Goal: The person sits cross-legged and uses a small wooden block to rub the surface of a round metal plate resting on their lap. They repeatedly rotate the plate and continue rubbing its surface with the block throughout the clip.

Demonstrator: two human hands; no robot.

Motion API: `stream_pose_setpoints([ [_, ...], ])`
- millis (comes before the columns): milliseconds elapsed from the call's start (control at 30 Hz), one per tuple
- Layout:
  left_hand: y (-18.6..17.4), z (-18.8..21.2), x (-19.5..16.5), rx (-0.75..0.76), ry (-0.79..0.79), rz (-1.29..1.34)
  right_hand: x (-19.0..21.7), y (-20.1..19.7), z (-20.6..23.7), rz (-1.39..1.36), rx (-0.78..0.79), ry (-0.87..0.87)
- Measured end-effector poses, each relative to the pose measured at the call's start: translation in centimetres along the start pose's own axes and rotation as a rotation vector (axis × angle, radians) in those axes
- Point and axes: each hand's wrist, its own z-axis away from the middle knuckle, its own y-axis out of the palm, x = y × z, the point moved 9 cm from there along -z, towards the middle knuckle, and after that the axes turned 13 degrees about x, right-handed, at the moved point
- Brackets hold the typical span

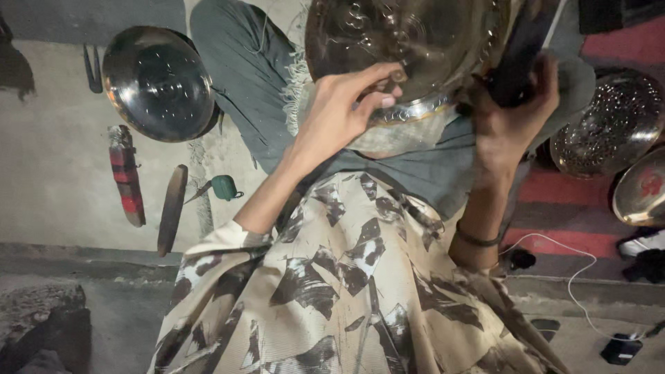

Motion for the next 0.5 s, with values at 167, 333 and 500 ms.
stream_pose_setpoints([
  [167, 1.8, -2.1, 1.5, 0.097, 0.092, 0.001, 0.5, -1.0, -1.3, 0.175, 0.129, -0.163],
  [333, 2.6, -2.2, 2.9, 0.066, 0.147, 0.011, 3.4, -1.7, -2.0, 0.228, 0.195, -0.165],
  [500, 2.8, -2.2, 3.2, 0.053, 0.149, -0.064, 7.6, -1.9, -2.4, 0.74, 0.191, 0.011],
])
